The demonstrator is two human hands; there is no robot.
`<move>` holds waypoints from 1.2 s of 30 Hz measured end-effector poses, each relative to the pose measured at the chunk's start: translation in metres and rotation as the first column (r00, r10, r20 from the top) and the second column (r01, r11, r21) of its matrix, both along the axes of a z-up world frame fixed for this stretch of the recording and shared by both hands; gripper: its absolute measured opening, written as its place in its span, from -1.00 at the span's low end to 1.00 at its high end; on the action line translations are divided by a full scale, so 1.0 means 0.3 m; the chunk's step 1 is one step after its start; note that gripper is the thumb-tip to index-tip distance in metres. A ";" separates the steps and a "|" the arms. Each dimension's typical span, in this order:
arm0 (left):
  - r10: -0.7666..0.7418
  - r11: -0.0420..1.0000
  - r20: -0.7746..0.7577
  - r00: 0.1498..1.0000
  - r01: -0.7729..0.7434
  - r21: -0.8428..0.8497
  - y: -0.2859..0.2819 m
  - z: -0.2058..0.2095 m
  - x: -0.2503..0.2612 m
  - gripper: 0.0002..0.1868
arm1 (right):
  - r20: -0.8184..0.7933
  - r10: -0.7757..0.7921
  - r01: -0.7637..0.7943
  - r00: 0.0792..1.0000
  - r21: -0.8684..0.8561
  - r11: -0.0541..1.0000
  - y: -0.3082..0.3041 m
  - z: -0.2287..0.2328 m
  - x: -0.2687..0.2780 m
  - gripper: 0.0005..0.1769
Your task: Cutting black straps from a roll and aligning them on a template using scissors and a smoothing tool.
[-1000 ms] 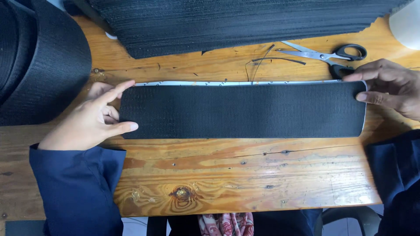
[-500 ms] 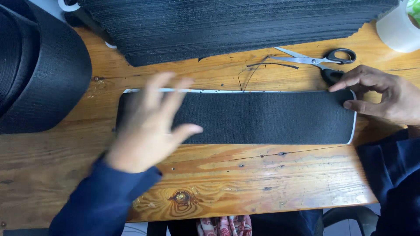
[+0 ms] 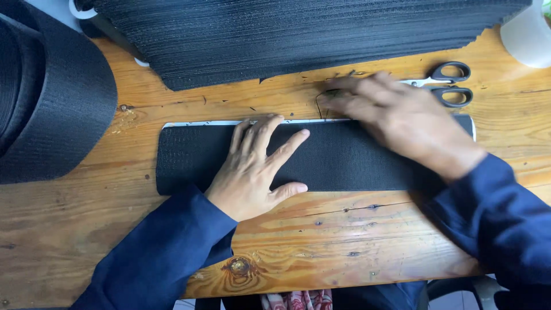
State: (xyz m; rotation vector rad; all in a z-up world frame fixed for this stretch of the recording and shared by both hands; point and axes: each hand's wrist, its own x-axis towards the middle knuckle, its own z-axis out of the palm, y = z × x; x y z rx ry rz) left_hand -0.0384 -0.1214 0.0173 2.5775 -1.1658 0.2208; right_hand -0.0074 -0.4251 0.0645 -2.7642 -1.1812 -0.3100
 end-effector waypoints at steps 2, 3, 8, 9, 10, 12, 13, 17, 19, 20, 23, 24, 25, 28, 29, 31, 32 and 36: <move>-0.004 1.000 0.011 1.000 0.004 -0.002 0.004 0.007 0.002 -0.17 | -0.035 0.064 -0.064 0.997 -0.009 0.998 0.057 -0.027 0.034 -0.49; -0.005 1.000 0.007 1.000 0.005 0.005 0.006 0.013 0.001 -0.13 | 0.019 0.052 -0.051 0.998 -0.040 0.998 0.069 -0.048 0.048 -0.54; 0.005 1.000 -0.006 1.000 -0.005 0.009 0.002 0.016 0.007 -0.16 | 0.136 -0.004 0.012 0.991 -0.057 0.998 0.079 -0.074 0.066 -0.86; -0.002 1.000 -0.012 1.000 0.002 0.006 0.003 0.014 0.009 -0.16 | 0.099 -0.054 0.055 0.994 -0.001 0.998 0.064 -0.078 0.065 -0.88; -0.004 1.000 -0.020 1.000 0.004 0.006 0.007 0.013 0.006 -0.16 | 0.057 -0.099 0.095 0.994 0.055 0.994 0.053 -0.085 0.064 -0.84; -0.005 1.000 -0.017 1.000 0.005 0.001 0.009 0.011 0.006 -0.16 | 0.043 -0.143 0.137 0.989 0.129 0.982 0.017 -0.053 0.056 -0.90; -0.008 1.000 -0.013 1.000 0.008 -0.004 0.010 0.011 0.006 -0.16 | 0.027 -0.188 0.179 0.982 0.201 0.963 -0.002 -0.037 0.051 -0.87; -0.015 1.000 -0.014 1.000 0.015 -0.009 0.018 0.015 0.008 -0.15 | -0.006 -0.173 0.165 0.985 0.346 0.924 -0.102 0.001 0.030 -0.90; -0.048 0.996 -0.003 0.999 0.047 -0.074 0.021 0.021 0.010 -0.16 | -0.067 -0.279 0.287 0.958 0.298 0.911 -0.154 0.003 0.021 -0.83; -0.055 0.996 -0.002 0.998 0.055 -0.076 0.021 0.023 0.011 -0.16 | -0.066 -0.287 0.293 0.956 0.296 0.909 -0.175 0.006 0.019 -0.83; -0.061 0.995 0.002 0.998 0.061 -0.085 0.023 0.026 0.010 -0.20 | -0.042 -0.268 0.269 0.962 0.284 0.920 -0.212 0.015 0.006 -0.91; -0.061 0.995 -0.001 0.998 0.061 -0.082 0.022 0.027 0.010 -0.20 | -0.085 -0.281 0.294 0.956 0.279 0.914 -0.207 0.021 0.000 -0.93; -0.062 0.995 -0.003 0.998 0.062 -0.079 0.022 0.028 0.009 -0.20 | -0.128 -0.294 0.318 0.947 0.273 0.908 -0.202 0.028 -0.007 -0.93; -0.063 0.995 0.002 0.998 0.063 -0.082 0.020 0.031 0.010 -0.19 | -0.301 -0.422 0.464 0.855 0.082 0.882 -0.118 -0.042 -0.014 -0.52; -0.067 0.994 0.002 0.998 0.067 -0.083 0.019 0.033 0.010 -0.19 | -0.300 -0.426 0.468 0.854 0.082 0.880 -0.108 -0.057 -0.016 -0.52; -0.067 0.994 0.010 0.998 0.068 -0.090 0.020 0.037 0.009 -0.19 | -0.227 -0.391 0.403 0.892 0.009 0.915 -0.083 -0.088 -0.014 -0.63; -0.064 0.994 0.011 0.998 0.065 -0.090 0.019 0.036 0.008 -0.19 | -0.227 -0.388 0.400 0.893 0.009 0.916 -0.081 -0.094 -0.016 -0.63; -0.058 0.994 0.000 0.998 0.058 -0.092 0.020 0.035 0.005 -0.20 | -0.258 -0.313 0.351 0.914 0.112 0.930 -0.079 -0.101 -0.006 -0.91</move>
